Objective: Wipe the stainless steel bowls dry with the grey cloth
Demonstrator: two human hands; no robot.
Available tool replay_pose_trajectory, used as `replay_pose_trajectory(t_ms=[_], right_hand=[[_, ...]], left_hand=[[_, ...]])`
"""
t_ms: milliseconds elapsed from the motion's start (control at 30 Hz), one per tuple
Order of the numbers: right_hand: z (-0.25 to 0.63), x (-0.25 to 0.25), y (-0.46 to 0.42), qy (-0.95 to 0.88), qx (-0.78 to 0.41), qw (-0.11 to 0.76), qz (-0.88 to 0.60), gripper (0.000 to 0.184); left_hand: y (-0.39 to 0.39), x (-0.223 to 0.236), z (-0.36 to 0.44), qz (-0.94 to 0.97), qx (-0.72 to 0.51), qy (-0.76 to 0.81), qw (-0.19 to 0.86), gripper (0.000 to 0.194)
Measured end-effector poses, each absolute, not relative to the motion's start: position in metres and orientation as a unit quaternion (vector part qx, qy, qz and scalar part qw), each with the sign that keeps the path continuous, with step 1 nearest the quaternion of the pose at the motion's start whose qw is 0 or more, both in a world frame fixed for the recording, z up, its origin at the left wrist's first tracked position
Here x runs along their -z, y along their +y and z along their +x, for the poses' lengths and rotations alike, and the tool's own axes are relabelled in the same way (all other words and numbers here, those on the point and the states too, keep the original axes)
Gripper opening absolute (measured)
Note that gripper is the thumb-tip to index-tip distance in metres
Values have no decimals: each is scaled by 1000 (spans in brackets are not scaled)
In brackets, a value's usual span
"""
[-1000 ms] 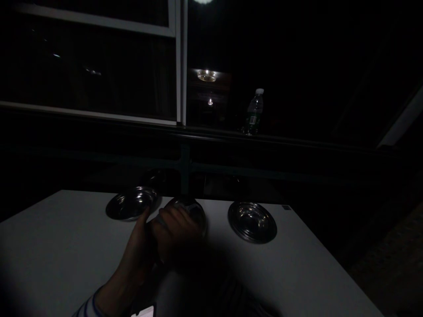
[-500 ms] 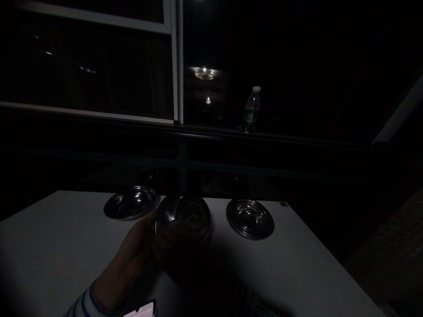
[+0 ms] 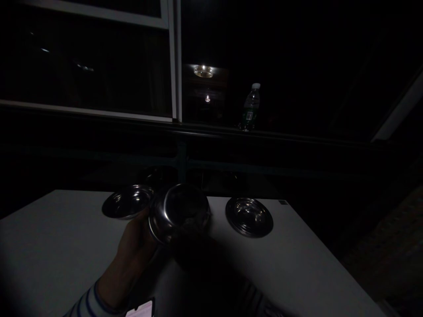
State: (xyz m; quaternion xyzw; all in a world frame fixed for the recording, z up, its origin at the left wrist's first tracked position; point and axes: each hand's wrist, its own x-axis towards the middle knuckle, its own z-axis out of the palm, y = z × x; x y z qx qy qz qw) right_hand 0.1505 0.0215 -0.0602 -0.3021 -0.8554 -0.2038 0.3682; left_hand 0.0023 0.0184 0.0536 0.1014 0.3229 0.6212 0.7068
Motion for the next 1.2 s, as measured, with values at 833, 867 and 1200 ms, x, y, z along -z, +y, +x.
replay_pose_trajectory(t_ms=[833,867,1200], right_hand=[[127,-8,34,-826,200,394,-349,34],[128,-7,35,-837,191,378,-346,35],[135,0,36,-835,222,383,-327,34]], left_hand=[[27,-41,-1,114,-622,368,682,21],[28,-40,-1,113,-622,368,682,22],[21,-47,4,126,-631,357,678,25]])
